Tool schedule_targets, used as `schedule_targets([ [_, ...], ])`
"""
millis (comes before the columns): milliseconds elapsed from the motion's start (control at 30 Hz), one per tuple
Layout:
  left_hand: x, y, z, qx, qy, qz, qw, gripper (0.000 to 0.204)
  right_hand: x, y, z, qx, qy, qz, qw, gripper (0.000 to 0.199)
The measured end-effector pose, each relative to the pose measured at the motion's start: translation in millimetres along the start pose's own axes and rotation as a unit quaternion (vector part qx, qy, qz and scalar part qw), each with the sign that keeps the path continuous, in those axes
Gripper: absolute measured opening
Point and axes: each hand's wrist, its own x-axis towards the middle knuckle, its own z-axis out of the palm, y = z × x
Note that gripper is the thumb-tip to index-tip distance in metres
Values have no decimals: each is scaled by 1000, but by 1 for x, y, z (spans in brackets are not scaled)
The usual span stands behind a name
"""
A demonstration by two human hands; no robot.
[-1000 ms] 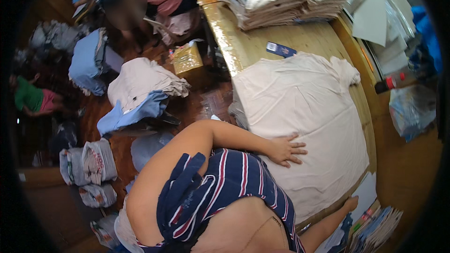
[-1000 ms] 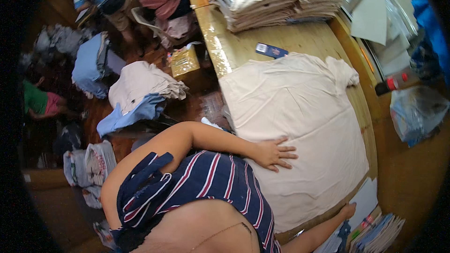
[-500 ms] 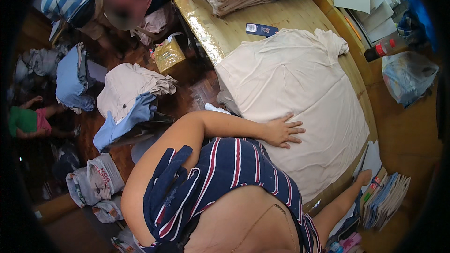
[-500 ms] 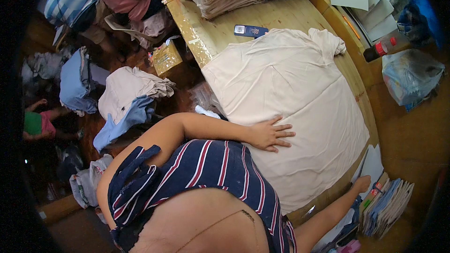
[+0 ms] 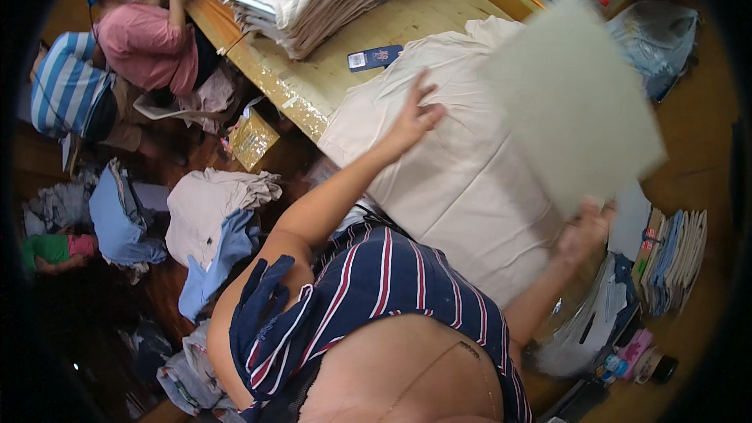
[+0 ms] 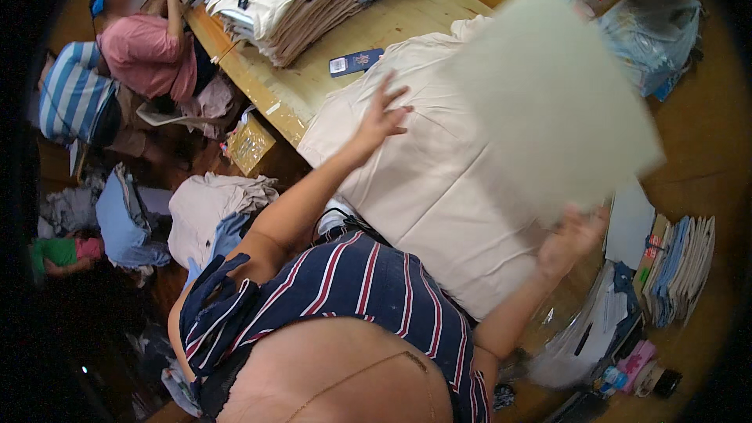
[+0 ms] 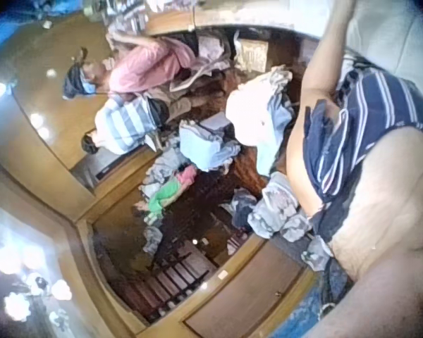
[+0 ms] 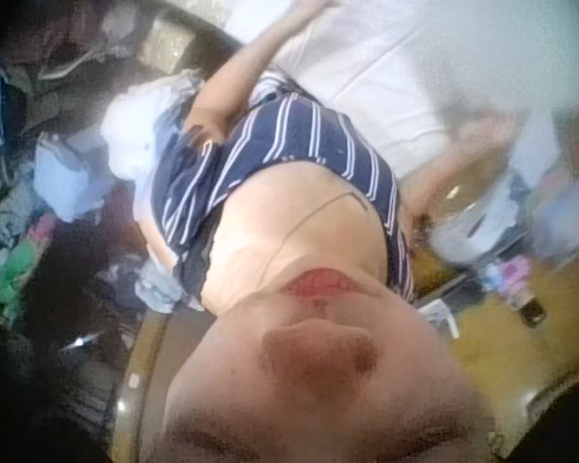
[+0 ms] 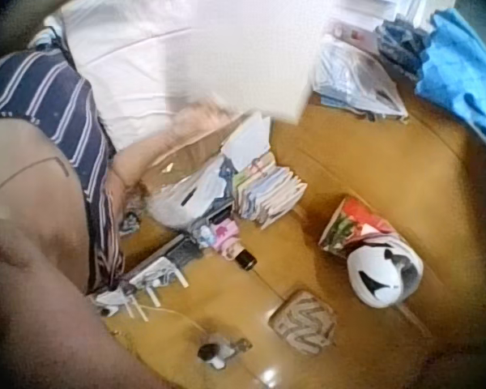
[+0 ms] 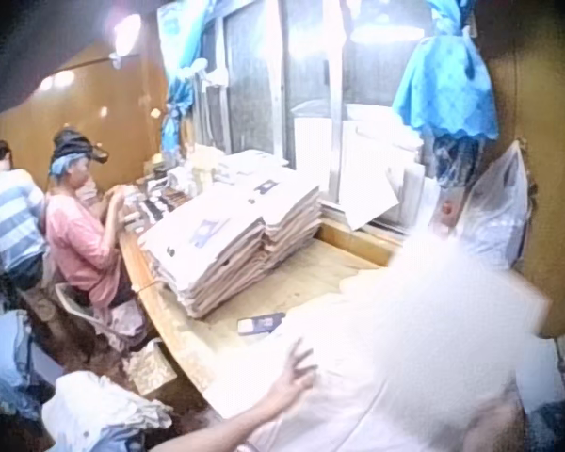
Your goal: The person folds several shirts using a cardboard template and places them into plastic bags.
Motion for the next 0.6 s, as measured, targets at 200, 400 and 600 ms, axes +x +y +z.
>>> schedule_targets([
  [200, 1, 2, -73, 376, 72, -20, 924, 59, -80, 76, 63, -35, -148, 336, 930, 38],
  [400, 10, -23, -99, 545, 121, 53, 828, 43, -82, 102, 91, -66, -178, 356, 915, 36],
  [600, -16, -16, -67, 638, 151, 110, 747, 40, -71, 105, 106, -103, -186, 351, 912, 38],
])
